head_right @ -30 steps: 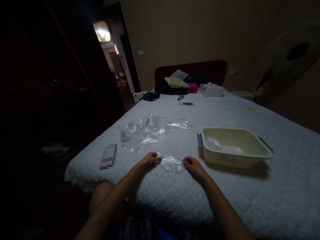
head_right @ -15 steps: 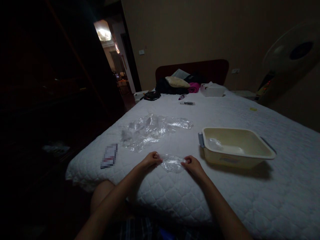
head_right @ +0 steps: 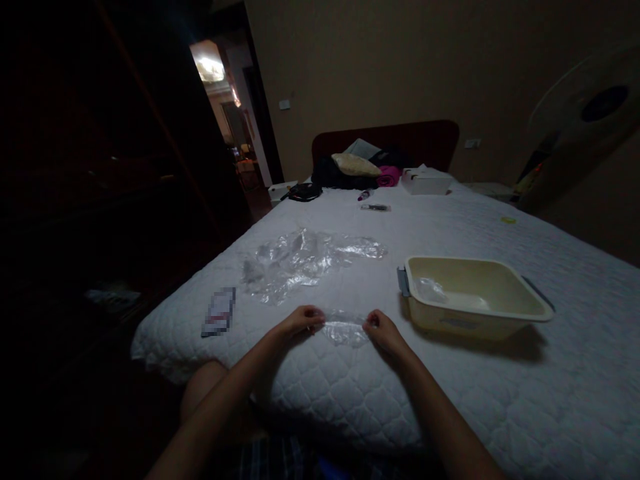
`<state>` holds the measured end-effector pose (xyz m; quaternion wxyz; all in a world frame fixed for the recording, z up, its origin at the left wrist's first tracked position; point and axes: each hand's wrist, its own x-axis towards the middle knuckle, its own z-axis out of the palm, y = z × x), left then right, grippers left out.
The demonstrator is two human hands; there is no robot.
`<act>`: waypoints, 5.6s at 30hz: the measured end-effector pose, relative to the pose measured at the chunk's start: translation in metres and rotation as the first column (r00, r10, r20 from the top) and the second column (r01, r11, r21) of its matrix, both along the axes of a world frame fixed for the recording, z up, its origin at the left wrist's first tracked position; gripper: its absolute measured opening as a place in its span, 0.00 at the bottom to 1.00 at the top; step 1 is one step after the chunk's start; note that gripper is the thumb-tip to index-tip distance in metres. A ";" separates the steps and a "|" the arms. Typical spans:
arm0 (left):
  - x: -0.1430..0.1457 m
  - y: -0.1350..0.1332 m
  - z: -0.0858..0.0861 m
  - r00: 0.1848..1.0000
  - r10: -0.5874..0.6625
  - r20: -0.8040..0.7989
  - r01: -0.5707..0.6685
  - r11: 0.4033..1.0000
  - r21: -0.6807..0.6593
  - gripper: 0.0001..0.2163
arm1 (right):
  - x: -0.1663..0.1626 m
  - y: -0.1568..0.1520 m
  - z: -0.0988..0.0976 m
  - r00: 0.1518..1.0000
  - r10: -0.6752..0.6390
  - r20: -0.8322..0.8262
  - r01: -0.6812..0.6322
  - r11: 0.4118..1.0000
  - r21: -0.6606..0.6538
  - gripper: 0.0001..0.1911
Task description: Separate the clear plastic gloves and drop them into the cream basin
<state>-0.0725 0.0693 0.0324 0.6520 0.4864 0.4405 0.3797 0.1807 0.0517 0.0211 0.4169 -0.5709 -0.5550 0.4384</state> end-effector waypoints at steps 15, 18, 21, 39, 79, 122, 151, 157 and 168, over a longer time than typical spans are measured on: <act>-0.001 -0.009 0.005 0.990 0.010 0.141 -0.005 0.999 -0.034 0.21 | -0.005 -0.003 -0.004 0.994 0.038 0.098 -0.038 0.999 0.001 0.10; -0.003 -0.012 0.007 0.997 -0.056 0.061 0.058 0.998 -0.021 0.21 | -0.004 -0.004 -0.004 0.990 0.042 0.134 -0.045 0.999 0.020 0.05; -0.003 -0.014 0.002 0.999 -0.043 -0.034 0.045 0.996 0.082 0.15 | -0.004 -0.009 -0.002 0.987 0.022 0.156 -0.034 0.997 0.076 0.05; -0.035 -0.031 -0.009 0.661 0.131 -0.739 0.703 0.236 0.671 0.14 | 0.024 -0.048 0.009 0.727 0.147 0.670 -0.438 0.851 0.289 0.13; -0.025 -0.063 -0.013 0.412 0.152 -0.898 0.842 0.313 0.439 0.30 | -0.009 -0.081 -0.027 0.434 0.053 0.899 -0.419 0.896 0.149 0.34; 0.015 -0.032 -0.034 0.663 0.383 -0.644 0.659 0.111 0.744 0.11 | -0.025 -0.036 -0.026 0.879 0.132 0.458 -0.359 0.815 0.455 0.15; 0.045 -0.033 -0.018 0.675 0.345 -0.653 0.111 0.827 0.552 0.23 | -0.048 -0.038 -0.003 0.930 -0.072 0.360 -0.015 0.973 0.232 0.15; 0.054 -0.031 -0.019 0.578 0.445 -0.685 0.038 0.823 0.567 0.19 | -0.051 -0.033 -0.004 0.879 -0.148 0.453 0.025 0.964 0.266 0.14; 0.061 -0.034 -0.021 0.442 0.567 -0.695 0.006 0.773 0.635 0.09 | -0.043 -0.031 -0.011 0.820 -0.189 0.541 -0.236 0.748 0.620 0.16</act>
